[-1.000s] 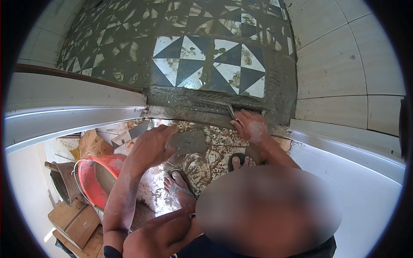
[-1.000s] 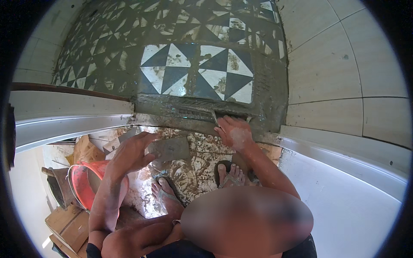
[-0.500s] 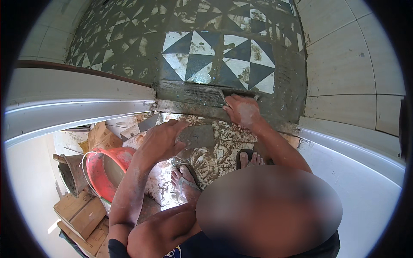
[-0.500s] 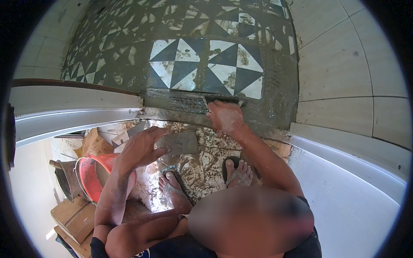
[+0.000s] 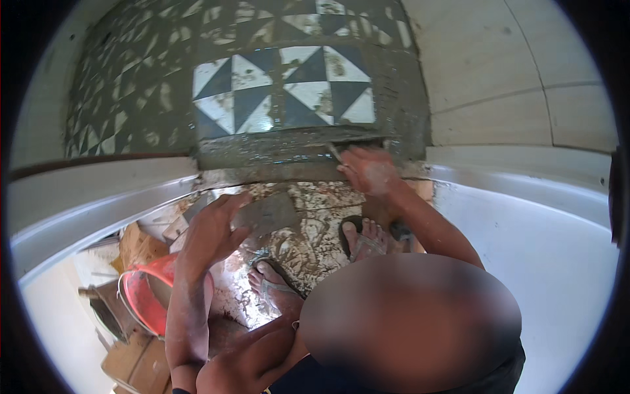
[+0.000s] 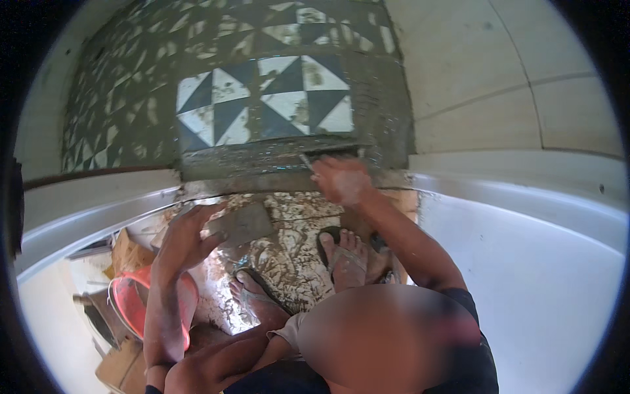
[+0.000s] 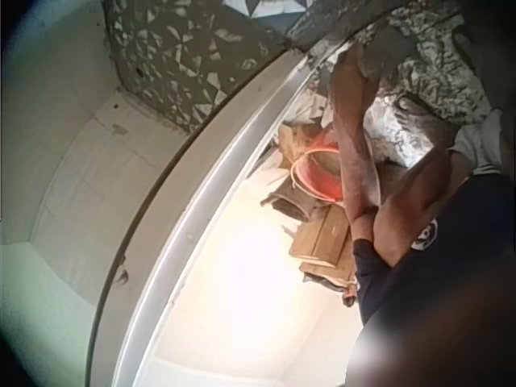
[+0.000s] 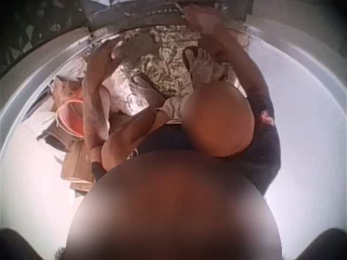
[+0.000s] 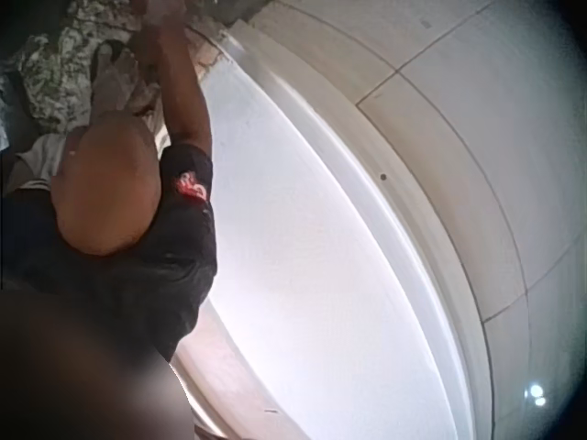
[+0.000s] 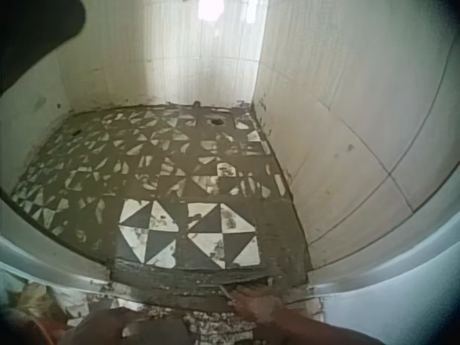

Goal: Applying mortar, cutting a tile, and setting it into the floor pattern.

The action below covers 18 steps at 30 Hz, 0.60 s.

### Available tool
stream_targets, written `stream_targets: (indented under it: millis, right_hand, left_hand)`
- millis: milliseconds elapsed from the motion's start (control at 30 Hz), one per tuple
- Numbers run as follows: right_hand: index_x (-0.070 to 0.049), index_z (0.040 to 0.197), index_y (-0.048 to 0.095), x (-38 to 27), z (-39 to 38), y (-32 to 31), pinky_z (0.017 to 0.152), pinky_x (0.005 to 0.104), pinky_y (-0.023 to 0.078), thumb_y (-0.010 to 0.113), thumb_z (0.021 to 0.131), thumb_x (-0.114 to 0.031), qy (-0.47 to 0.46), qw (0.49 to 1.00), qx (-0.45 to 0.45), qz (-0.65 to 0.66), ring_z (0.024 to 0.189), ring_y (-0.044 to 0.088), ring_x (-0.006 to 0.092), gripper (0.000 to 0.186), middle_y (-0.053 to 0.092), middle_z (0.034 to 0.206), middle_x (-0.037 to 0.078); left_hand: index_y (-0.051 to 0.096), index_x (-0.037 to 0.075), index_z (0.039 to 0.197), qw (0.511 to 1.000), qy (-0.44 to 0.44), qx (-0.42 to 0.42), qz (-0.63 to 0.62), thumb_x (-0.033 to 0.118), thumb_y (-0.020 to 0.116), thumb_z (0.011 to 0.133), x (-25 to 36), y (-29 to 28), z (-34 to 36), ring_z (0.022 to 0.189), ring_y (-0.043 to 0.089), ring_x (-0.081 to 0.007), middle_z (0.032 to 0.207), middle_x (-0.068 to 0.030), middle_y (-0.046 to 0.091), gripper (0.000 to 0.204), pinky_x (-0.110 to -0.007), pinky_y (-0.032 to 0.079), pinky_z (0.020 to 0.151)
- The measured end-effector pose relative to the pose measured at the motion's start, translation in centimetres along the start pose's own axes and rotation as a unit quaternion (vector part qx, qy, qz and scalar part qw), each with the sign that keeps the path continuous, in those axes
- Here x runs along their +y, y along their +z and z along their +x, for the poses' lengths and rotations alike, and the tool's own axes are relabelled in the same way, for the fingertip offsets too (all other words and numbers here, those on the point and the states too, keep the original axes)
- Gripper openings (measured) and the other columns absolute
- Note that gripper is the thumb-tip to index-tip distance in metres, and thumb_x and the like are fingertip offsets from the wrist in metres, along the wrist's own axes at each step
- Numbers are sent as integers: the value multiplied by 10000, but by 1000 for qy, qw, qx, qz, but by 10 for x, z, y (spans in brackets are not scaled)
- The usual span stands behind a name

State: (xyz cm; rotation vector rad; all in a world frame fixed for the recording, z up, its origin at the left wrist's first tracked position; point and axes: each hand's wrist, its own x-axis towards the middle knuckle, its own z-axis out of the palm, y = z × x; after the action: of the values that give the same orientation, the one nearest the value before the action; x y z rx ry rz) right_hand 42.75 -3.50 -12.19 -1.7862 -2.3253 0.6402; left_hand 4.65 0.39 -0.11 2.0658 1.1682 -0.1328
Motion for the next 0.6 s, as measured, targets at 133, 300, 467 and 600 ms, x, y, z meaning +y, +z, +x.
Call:
stream_targets:
  millis: [133,300,467,600]
  right_hand:
    - [-105,1052,646,-2,-10,6,758,500,550,688,950,-281,-12,998,68,-9,871,676,381,208,673,971,121]
    - [-110,1066,659,-3,-34,1,807,468,522,695,939,-279,-3,987,158,12,906,662,338,214,662,963,98]
    - [-100,1046,654,26,-56,-10,810,473,499,694,939,-267,29,985,167,-23,896,654,340,203,649,943,97]
    - [-99,1018,654,40,-62,-18,814,468,479,700,928,-271,39,994,106,-11,902,643,330,199,645,937,98]
  left_hand:
    - [602,88,1406,999,42,9,12,187,788,831,8,1,9,1125,673,-439,1266,-215,681,612,-502,541,959]
    - [629,30,1357,1000,-23,-15,-9,172,778,812,16,1,10,1143,667,-447,1249,-244,689,582,-489,538,971]
    - [646,17,1359,998,-54,-37,-4,225,789,849,17,1,13,1183,671,-401,1296,-228,687,570,-456,524,1005]
    - [642,25,1375,997,-60,-40,-12,217,786,845,19,1,18,1204,665,-392,1314,-223,683,582,-456,520,1015]
